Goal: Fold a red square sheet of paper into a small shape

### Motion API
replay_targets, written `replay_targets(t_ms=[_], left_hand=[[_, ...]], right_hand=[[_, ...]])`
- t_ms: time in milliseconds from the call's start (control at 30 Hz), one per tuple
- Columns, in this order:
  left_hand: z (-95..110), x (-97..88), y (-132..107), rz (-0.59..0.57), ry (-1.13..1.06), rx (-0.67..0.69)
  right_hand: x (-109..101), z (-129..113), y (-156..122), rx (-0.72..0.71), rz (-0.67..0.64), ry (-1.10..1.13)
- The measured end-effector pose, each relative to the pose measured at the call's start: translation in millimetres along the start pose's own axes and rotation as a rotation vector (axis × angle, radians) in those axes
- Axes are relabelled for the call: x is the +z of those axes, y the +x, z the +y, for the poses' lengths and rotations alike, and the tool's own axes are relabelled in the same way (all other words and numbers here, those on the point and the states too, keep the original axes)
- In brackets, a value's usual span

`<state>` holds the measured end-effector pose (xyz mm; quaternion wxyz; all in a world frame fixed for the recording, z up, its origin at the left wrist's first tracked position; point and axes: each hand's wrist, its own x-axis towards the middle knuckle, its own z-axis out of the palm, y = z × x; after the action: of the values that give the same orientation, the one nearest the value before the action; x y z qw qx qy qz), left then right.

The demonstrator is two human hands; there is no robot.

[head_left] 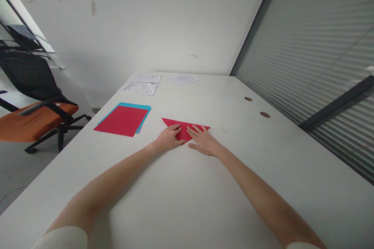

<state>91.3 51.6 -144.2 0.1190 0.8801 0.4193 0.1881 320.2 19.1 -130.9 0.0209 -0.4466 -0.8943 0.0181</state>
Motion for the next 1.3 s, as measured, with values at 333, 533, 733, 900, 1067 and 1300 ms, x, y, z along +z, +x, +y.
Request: replay_targets(t_ms=[333, 533, 733, 900, 1067, 1300], left_hand=[[-0.6, -0.4, -0.9, 0.012, -0.019, 0.0], [-3.6, 2.2, -1.4, 0.01, -0.001, 0.002], [-3.5, 2.5, -0.3, 0.015, 0.0, 0.018], [-2.9, 2.7, -0.3, 0.031, 0.007, 0.017], [-2.2, 3.2, 0.0, 0.044, -0.009, 0.023], [0.9, -2.0, -1.2, -0.001, -0.009, -0.005]], right_hand=[[5.1, 75.4, -42.0, 0.18, 0.053, -0.033], [3.7, 97.2, -50.9, 0.344, 0.214, 0.011], [-12.5, 60.6, -29.2, 0.327, 0.469, 0.024], [-11.6, -6.6, -2.7, -0.006, 0.222, 0.019], [-2.1, -27.1, 7.7, -0.055, 0.042, 0.018], [-4.3, 41.3, -18.6, 0.05, 0.013, 0.026]])
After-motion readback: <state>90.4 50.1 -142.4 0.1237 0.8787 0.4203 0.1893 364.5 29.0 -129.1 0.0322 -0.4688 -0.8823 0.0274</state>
